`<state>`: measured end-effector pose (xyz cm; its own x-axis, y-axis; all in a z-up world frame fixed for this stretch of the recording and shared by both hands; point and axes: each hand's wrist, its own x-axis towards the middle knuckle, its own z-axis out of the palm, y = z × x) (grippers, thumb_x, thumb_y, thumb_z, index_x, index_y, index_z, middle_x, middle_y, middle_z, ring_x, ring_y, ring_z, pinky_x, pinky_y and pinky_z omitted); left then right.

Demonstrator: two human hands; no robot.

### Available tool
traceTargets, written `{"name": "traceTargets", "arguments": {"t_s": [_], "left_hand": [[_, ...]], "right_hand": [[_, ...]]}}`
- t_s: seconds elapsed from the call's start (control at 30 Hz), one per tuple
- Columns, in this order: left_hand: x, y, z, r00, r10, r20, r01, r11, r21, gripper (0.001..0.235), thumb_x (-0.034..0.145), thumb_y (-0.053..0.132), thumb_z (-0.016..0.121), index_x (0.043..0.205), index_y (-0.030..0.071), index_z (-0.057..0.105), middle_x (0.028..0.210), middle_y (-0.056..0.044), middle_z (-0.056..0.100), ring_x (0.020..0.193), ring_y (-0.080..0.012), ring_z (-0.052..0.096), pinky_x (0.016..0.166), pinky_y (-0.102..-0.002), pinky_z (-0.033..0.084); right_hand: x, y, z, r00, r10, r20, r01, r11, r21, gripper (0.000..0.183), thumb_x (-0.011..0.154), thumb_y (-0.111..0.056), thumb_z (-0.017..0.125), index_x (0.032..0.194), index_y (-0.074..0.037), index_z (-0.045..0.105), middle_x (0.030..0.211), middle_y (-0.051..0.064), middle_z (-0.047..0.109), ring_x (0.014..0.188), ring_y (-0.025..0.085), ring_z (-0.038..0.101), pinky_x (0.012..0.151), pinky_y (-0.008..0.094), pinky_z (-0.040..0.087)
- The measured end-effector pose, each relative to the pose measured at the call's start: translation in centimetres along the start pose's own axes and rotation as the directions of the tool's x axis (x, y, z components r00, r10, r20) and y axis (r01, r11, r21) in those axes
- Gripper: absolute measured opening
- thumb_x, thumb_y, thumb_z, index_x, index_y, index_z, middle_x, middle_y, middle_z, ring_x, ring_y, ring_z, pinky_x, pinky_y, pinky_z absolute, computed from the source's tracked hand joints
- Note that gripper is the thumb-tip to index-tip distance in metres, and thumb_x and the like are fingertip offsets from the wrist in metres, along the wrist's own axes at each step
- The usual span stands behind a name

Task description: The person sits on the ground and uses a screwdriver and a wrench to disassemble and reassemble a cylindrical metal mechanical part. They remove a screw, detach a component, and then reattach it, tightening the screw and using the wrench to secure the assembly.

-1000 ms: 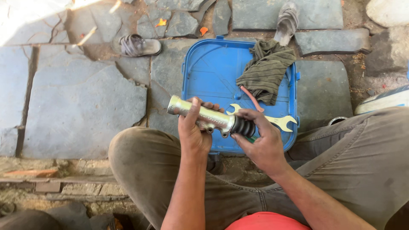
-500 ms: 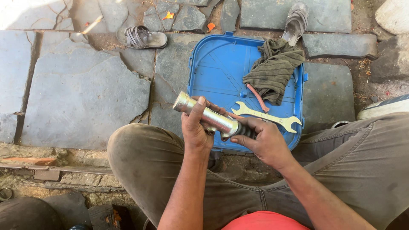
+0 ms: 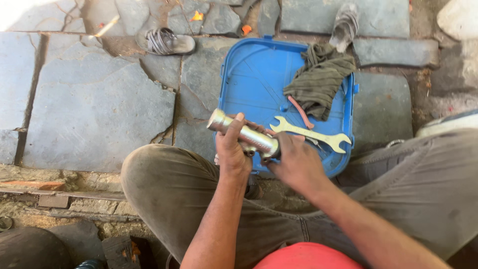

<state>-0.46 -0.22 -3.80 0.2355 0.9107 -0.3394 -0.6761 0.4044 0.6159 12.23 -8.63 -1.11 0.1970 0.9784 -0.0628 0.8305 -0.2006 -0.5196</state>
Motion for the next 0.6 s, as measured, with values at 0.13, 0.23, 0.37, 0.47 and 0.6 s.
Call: {"name": "traceTargets", "arguments": {"t_s": [0.13, 0.23, 0.37, 0.47, 0.6], "left_hand": [[-0.4, -1.3, -0.1, 0.998, -0.018, 0.058, 0.019, 1.000, -0.023, 0.026, 0.088, 0.016, 0.073, 0.103, 0.002, 0.057, 0.082, -0.016, 0.067, 0.075, -0.0299, 0.070, 0.075, -0.047, 0.062], [-0.5, -2.1, -0.3, 0.992, -0.088, 0.087, 0.091, 0.995, -0.031, 0.026, 0.085, 0.017, 0.073, 0.103, 0.004, 0.058, 0.082, -0.016, 0.068, 0.076, -0.0308, 0.071, 0.072, -0.047, 0.061], [-0.6, -2.9, -1.0, 0.966, -0.187, 0.180, 0.196, 0.980, -0.031, 0.027, 0.085, 0.018, 0.075, 0.100, 0.003, 0.059, 0.082, -0.016, 0.067, 0.076, -0.0322, 0.071, 0.071, -0.048, 0.060], [-0.2, -3.0, -1.3, 0.956, -0.220, 0.194, 0.229, 0.973, -0.023, 0.026, 0.084, 0.019, 0.075, 0.099, 0.003, 0.060, 0.081, -0.016, 0.067, 0.077, -0.0319, 0.070, 0.075, -0.048, 0.060], [0.3, -2.9, -0.8, 0.951, -0.196, 0.238, 0.216, 0.974, -0.062, 0.025, 0.087, 0.021, 0.075, 0.096, 0.003, 0.061, 0.081, -0.015, 0.065, 0.078, -0.0319, 0.069, 0.076, -0.050, 0.060]], "right_hand": [[0.6, 1.3, -0.3, 0.994, 0.053, 0.098, -0.049, 0.998, -0.045, 0.056, 0.073, -0.042, 0.087, 0.112, -0.005, 0.070, 0.087, 0.019, 0.074, 0.084, 0.040, 0.072, 0.074, 0.052, 0.056], [0.5, 2.8, -0.6, 0.982, 0.022, 0.190, -0.058, 0.980, 0.188, 0.048, 0.069, -0.029, 0.082, 0.111, -0.009, 0.074, 0.085, 0.020, 0.074, 0.077, 0.039, 0.073, 0.068, 0.050, 0.057], [-0.5, 5.2, 0.3, 0.956, -0.161, 0.245, 0.069, 0.935, 0.347, 0.031, 0.075, -0.025, 0.084, 0.096, -0.005, 0.074, 0.077, 0.016, 0.074, 0.070, 0.032, 0.069, 0.064, 0.043, 0.055], [-0.3, 6.4, 1.0, 0.772, 0.089, 0.629, -0.434, 0.797, 0.420, 0.034, 0.072, -0.023, 0.086, 0.093, 0.000, 0.073, 0.067, 0.012, 0.068, 0.057, 0.021, 0.065, 0.054, 0.036, 0.052], [0.0, 6.6, 0.8, 0.724, -0.009, 0.689, -0.558, 0.580, 0.594, 0.049, 0.067, -0.026, 0.091, 0.102, 0.000, 0.069, 0.078, 0.008, 0.068, 0.063, 0.016, 0.066, 0.056, 0.034, 0.055]]}}
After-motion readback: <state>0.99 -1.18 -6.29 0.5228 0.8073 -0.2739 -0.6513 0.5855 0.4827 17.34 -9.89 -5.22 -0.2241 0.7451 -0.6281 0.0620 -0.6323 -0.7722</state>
